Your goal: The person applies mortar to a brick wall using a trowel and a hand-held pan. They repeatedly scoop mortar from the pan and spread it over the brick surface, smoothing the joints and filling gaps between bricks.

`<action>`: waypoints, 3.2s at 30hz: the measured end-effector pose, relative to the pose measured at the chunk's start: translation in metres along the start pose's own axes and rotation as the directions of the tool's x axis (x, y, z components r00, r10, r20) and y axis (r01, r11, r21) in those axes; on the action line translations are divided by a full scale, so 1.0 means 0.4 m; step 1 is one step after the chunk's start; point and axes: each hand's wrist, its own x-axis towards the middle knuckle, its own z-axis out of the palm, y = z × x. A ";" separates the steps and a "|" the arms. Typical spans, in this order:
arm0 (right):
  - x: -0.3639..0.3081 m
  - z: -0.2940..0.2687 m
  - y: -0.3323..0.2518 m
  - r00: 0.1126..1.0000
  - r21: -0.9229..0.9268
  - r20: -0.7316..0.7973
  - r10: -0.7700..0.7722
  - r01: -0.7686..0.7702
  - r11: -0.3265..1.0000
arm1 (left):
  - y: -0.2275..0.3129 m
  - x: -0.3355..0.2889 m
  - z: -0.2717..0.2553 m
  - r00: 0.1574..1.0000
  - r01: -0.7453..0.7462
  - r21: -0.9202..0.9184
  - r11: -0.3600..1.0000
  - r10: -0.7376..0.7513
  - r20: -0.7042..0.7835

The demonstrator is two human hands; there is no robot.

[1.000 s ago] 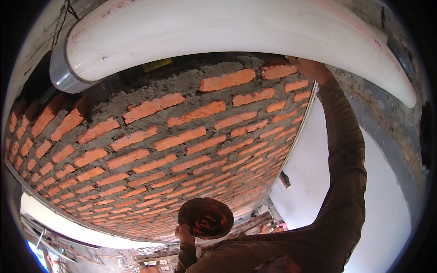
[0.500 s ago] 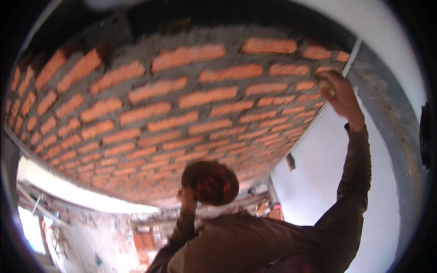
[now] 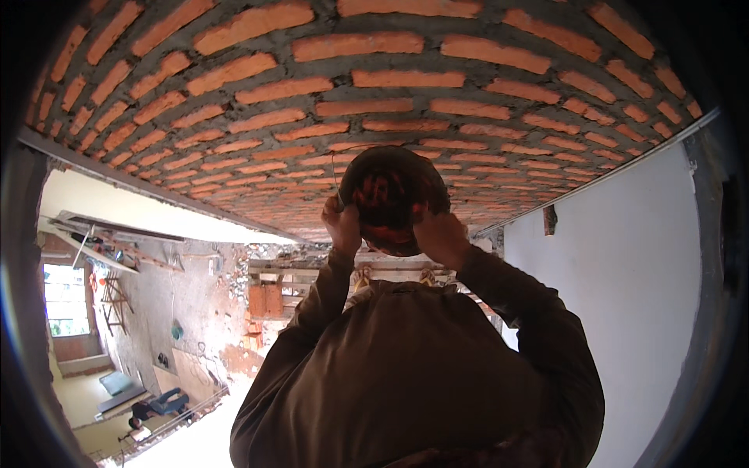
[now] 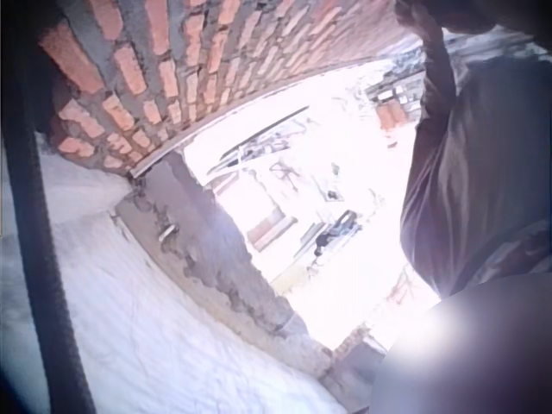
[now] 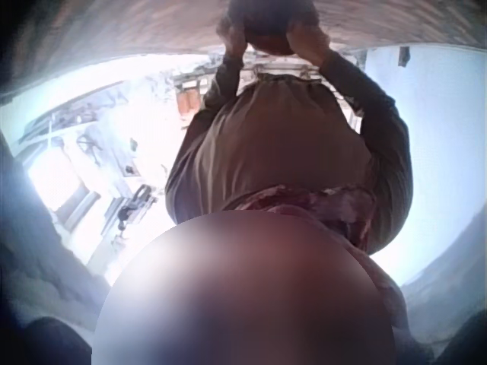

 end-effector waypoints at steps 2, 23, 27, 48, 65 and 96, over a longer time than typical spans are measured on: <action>0.015 -0.001 -0.037 0.986 0.010 -0.119 -0.120 0.122 0.992 | 0.009 0.003 -0.031 0.997 -0.074 -0.065 0.995 0.077 0.033; 0.092 -0.017 -0.171 0.949 0.065 0.192 -0.250 0.242 0.968 | 0.069 0.048 -0.114 0.885 -0.411 0.416 0.811 0.465 -0.034; 0.098 0.018 -0.156 0.987 0.105 -0.056 -0.153 0.158 0.982 | 0.100 0.005 -0.084 0.816 -0.508 0.541 0.670 0.575 0.056; -0.021 -0.337 0.079 0.837 0.802 0.534 -0.120 -0.457 0.386 | -0.022 0.032 -0.127 0.993 -0.108 0.007 0.994 0.108 -0.037; -0.199 -1.284 0.640 0.795 0.454 -0.464 0.391 -0.165 0.875 | -0.335 -0.087 -0.088 0.892 -0.440 0.622 0.648 0.395 0.220; -0.221 -1.139 0.910 0.609 -0.083 -0.785 0.113 -0.285 0.955 | -0.339 -0.226 -0.147 0.913 -0.289 0.932 0.219 0.355 0.200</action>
